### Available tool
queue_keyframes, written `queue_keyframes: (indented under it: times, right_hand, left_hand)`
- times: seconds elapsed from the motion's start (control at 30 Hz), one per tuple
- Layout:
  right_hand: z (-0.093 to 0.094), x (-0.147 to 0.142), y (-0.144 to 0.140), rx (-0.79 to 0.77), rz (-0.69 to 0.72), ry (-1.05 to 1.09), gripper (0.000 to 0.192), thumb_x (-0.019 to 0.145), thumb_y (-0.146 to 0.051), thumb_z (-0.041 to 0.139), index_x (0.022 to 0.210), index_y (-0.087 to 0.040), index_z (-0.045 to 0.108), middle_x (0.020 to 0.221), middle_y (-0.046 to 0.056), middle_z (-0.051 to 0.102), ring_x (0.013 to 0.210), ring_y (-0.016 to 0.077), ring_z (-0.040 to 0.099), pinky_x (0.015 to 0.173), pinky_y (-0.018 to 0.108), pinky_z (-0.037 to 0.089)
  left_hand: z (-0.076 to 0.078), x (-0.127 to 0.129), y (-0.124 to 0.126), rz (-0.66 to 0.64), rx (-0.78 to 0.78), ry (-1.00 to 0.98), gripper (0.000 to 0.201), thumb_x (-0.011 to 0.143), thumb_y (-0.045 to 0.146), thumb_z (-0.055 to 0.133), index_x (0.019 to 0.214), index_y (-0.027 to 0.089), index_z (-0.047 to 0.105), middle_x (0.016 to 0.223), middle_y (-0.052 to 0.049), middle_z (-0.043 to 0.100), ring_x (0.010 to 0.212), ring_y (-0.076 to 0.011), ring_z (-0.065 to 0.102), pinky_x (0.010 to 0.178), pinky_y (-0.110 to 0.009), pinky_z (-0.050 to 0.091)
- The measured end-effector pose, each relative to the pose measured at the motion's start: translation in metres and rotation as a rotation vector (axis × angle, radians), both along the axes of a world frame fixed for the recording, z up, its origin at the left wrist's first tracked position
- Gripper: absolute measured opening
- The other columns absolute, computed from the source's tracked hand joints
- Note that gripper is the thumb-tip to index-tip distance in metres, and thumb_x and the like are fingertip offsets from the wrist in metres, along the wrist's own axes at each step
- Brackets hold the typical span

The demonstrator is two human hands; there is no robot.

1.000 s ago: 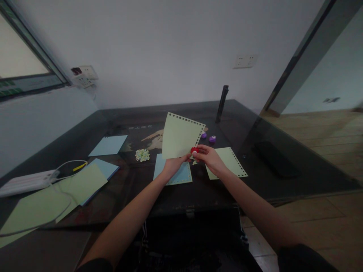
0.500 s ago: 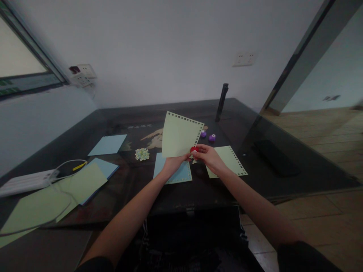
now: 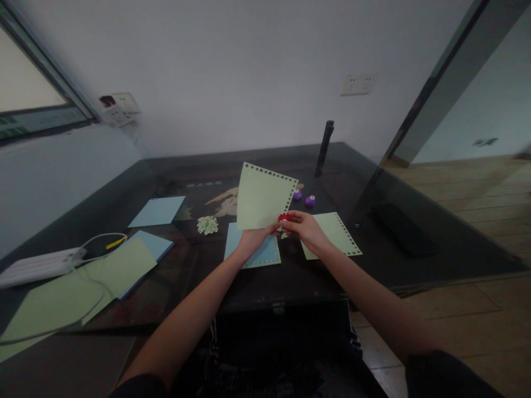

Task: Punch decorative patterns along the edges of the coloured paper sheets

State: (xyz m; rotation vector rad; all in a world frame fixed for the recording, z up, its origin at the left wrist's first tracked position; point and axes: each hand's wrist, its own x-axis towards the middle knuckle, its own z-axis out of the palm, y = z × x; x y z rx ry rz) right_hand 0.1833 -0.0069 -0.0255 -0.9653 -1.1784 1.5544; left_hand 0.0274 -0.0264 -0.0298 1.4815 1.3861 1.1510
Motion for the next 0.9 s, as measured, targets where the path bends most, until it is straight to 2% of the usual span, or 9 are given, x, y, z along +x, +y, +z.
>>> queue_keyframes:
  times: [0.33, 0.47, 0.73, 0.9]
  right_hand:
    - [-0.0023, -0.0004, 0.0017, 0.049, -0.020, -0.044, 0.033, 0.054, -0.031, 0.080, 0.081, -0.017, 0.065, 0.069, 0.001, 0.066, 0.052, 0.0091, 0.053, 0.045, 0.022, 0.035]
    - [-0.0030, -0.0004, 0.0020, 0.056, -0.014, -0.038, 0.032, 0.055, -0.031, 0.080, 0.080, -0.018, 0.065, 0.070, 0.001, 0.066, 0.052, 0.0089, 0.052, 0.044, 0.022, 0.033]
    - [-0.0003, -0.0016, 0.0006, 0.040, -0.016, -0.034, 0.031, 0.055, -0.031, 0.080, 0.078, -0.018, 0.064, 0.068, 0.001, 0.065, 0.051, 0.0090, 0.051, 0.045, 0.023, 0.032]
    - [-0.0006, -0.0014, 0.0006, 0.033, -0.023, -0.037, 0.031, 0.054, -0.030, 0.080, 0.078, -0.019, 0.064, 0.070, 0.001, 0.065, 0.052, 0.0091, 0.051, 0.046, 0.024, 0.032]
  left_hand:
    - [0.0018, 0.0004, -0.0007, 0.017, -0.049, 0.014, 0.013, 0.074, 0.025, 0.065, 0.083, 0.017, 0.070, 0.074, -0.004, 0.073, 0.074, -0.0209, 0.069, 0.082, -0.030, 0.051]
    - [-0.0017, 0.0012, 0.0016, 0.001, -0.044, -0.049, 0.015, 0.073, 0.025, 0.066, 0.086, 0.017, 0.069, 0.083, -0.005, 0.073, 0.072, -0.0205, 0.069, 0.077, -0.030, 0.053]
    - [0.0032, 0.0010, -0.0009, 0.001, -0.043, 0.018, 0.012, 0.076, 0.025, 0.063, 0.084, 0.018, 0.069, 0.075, -0.003, 0.073, 0.077, -0.0200, 0.069, 0.086, -0.029, 0.049]
    - [0.0006, 0.0007, 0.0012, -0.021, -0.049, 0.017, 0.017, 0.077, 0.027, 0.062, 0.088, 0.017, 0.069, 0.078, -0.003, 0.073, 0.073, -0.0195, 0.069, 0.084, -0.029, 0.049]
